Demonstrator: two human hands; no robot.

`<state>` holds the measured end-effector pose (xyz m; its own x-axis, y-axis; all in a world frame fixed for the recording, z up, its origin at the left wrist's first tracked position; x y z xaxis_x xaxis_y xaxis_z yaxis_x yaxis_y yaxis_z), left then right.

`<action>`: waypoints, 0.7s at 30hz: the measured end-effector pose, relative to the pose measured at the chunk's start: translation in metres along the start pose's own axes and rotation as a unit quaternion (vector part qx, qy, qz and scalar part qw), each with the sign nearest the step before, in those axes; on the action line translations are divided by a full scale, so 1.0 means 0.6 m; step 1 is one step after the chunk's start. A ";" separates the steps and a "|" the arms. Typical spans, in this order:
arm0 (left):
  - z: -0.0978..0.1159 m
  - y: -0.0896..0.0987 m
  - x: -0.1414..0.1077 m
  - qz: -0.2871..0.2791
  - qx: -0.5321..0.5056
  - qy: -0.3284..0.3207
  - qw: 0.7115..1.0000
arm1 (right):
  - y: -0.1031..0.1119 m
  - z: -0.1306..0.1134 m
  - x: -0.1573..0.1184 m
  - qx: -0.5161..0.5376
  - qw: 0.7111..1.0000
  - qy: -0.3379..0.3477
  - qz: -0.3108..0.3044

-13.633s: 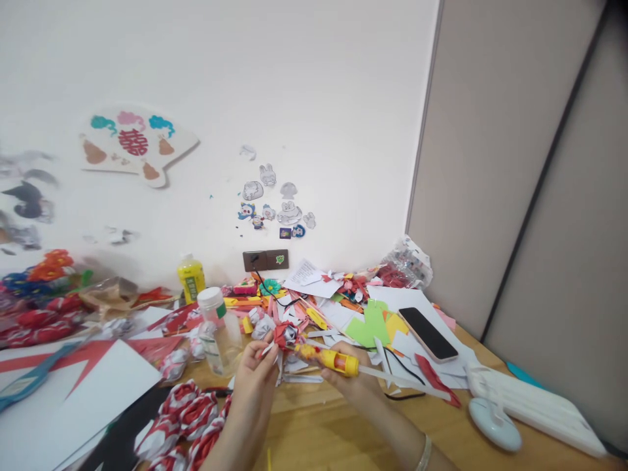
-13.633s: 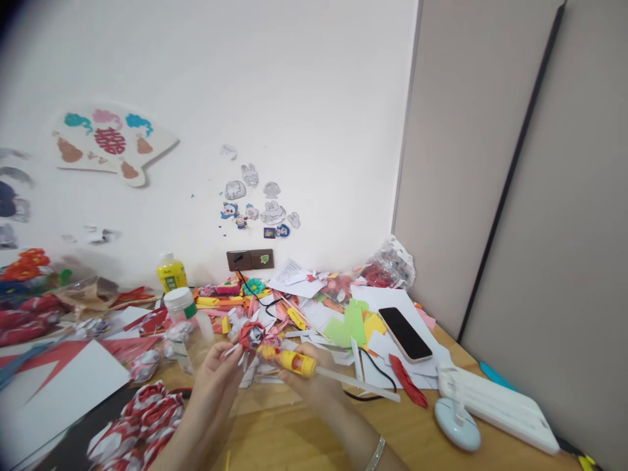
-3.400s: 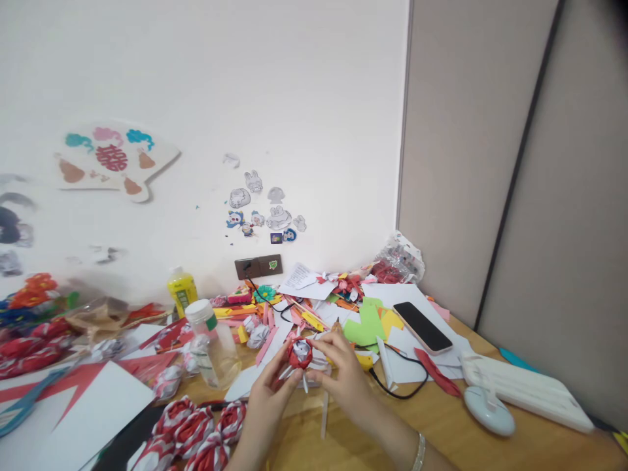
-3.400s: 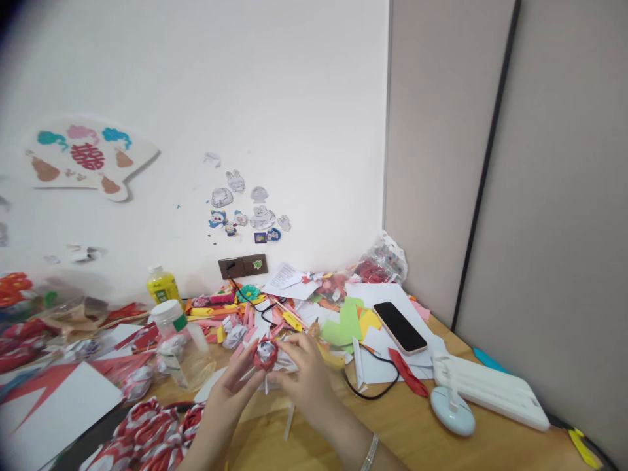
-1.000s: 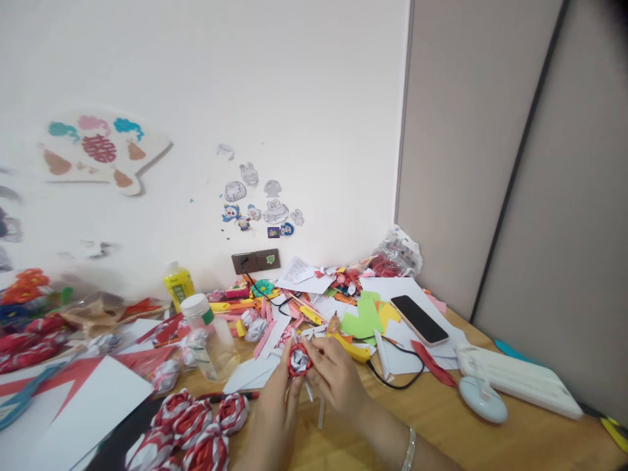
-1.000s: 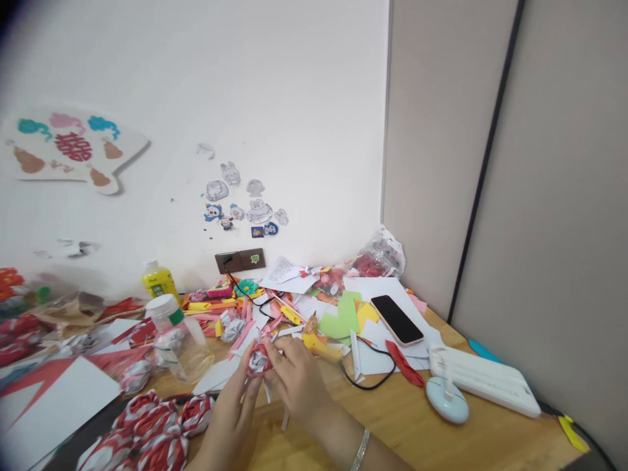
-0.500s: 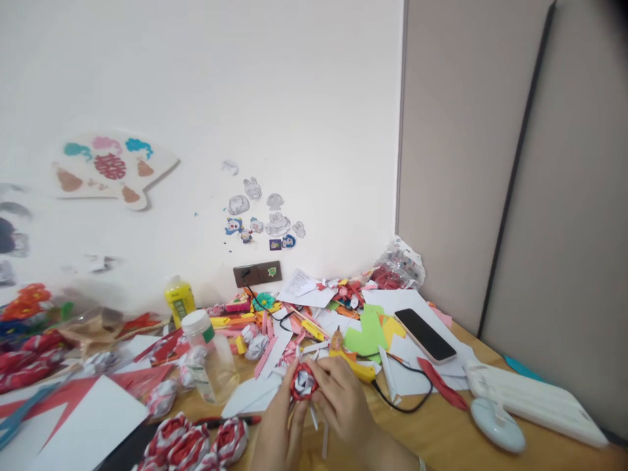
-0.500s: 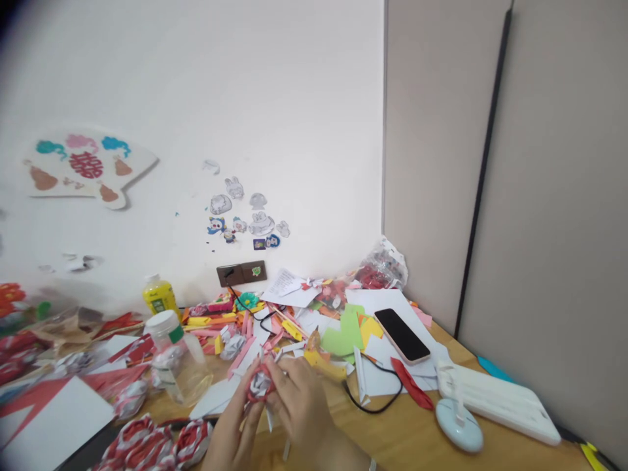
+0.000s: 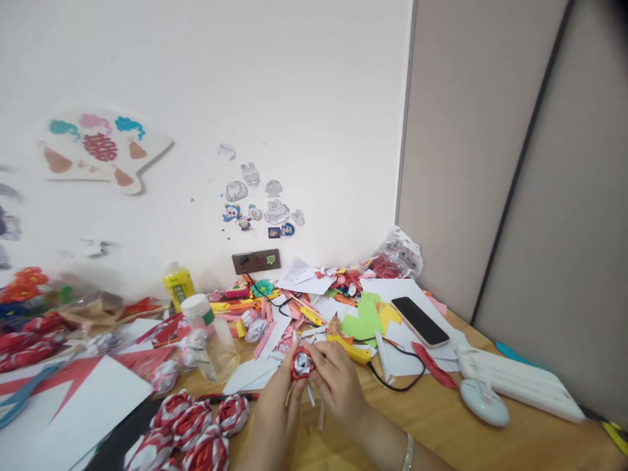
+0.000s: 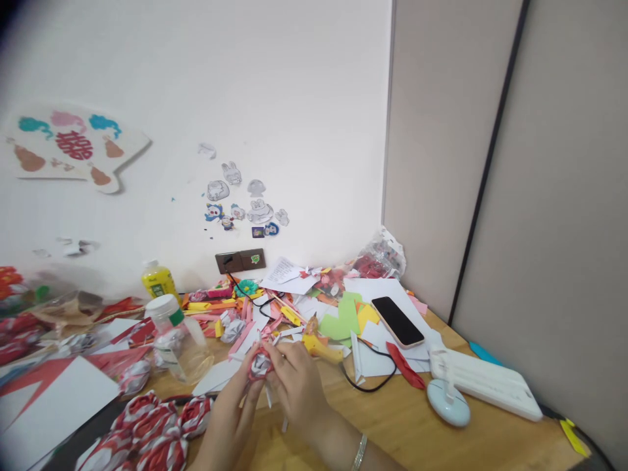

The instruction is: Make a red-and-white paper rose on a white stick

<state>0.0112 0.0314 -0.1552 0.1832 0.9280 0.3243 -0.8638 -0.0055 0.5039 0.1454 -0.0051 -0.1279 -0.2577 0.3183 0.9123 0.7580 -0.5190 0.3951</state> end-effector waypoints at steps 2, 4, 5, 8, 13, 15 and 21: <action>0.000 -0.003 0.000 0.001 -0.019 0.008 1.000 | -0.002 0.001 0.001 0.005 1.000 -0.002 0.000; 0.001 -0.005 0.000 0.005 -0.049 0.026 0.998 | -0.003 0.005 0.002 0.024 1.000 -0.013 -0.002; 0.001 -0.005 0.001 0.008 -0.068 0.038 0.997 | -0.002 0.008 0.002 0.041 0.999 -0.026 -0.002; 0.002 -0.002 0.010 0.024 -0.131 0.071 0.989 | -0.002 0.022 0.000 0.101 0.988 -0.116 0.024; -0.006 0.007 0.026 0.072 -0.266 0.119 0.954 | -0.027 0.042 -0.018 0.226 0.919 -0.315 0.064; -0.010 0.003 0.029 0.068 -0.298 0.128 0.943 | -0.044 0.043 -0.023 0.274 0.897 -0.345 0.038; -0.008 -0.020 0.024 0.006 -0.310 0.143 0.940 | -0.042 0.061 -0.025 0.285 0.881 -0.365 0.093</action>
<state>0.0217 0.0467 -0.1603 0.1141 0.9920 0.0537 -0.9887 0.1187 -0.0916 0.1523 0.0320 -0.1556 0.2002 0.8029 0.5615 0.9778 -0.2001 -0.0625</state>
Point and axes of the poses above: each hand's wrist, its own x-axis towards the middle knuckle, its own y-axis out of the back of the hand, z = x × y, the point moved 3 cm from there along x, towards the middle knuckle, and after that the axes turned 14 degrees about y, right-handed, at the moved point
